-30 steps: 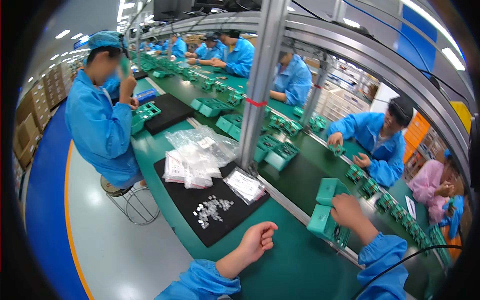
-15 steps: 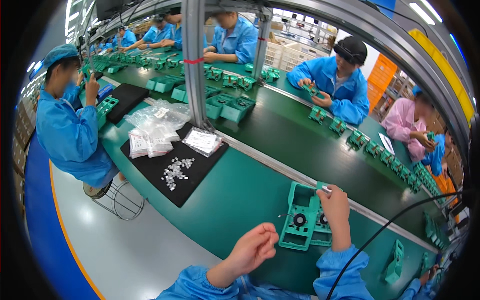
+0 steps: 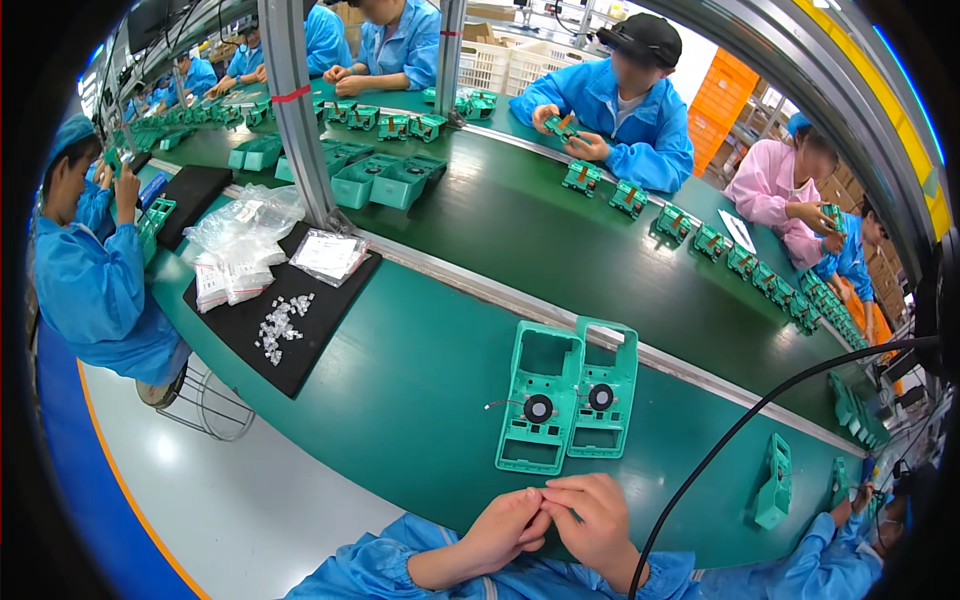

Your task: The person assembles electronic units by hand, placing internal components and circuit boards into green plastic housings and securing them with screws.

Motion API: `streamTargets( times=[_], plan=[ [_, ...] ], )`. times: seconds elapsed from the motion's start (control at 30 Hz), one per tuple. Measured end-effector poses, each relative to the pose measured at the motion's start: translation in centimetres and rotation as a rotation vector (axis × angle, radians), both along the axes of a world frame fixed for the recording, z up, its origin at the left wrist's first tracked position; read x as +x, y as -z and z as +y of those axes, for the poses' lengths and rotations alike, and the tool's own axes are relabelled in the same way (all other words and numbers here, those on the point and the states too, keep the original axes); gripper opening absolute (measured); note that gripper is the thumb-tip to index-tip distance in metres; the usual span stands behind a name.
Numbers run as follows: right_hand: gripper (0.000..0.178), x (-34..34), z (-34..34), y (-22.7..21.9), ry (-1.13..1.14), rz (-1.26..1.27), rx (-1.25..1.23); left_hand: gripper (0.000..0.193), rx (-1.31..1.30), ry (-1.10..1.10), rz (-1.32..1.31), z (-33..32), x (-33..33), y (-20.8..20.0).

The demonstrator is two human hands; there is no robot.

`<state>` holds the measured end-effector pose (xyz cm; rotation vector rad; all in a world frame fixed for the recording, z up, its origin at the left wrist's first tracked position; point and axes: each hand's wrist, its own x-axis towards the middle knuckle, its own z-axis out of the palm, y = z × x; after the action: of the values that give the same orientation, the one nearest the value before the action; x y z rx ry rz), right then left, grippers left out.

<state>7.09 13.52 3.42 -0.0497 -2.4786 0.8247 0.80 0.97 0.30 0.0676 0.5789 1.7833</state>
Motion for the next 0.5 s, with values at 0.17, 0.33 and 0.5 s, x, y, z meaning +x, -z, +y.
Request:
streamTargets(
  times=[0.17, 0.33, 0.5],
  plan=[
    [0.017, 0.0, 1.3, 0.0, -0.001, 0.171, 0.17, 0.033, 0.085, 0.012, -0.127, 0.9, 0.2, 0.1],
    [0.014, 0.2, 2.0, -0.3, -0.027, 0.077, -0.066, 0.026, -0.166, -0.015, 0.356, 1.0, -0.5, -0.2],
    [0.015, 0.0, 2.2, -0.4, 0.008, 0.086, -0.026, 0.025, -0.18, -0.047, 0.317, 1.3, -0.7, -1.2]
  ],
)
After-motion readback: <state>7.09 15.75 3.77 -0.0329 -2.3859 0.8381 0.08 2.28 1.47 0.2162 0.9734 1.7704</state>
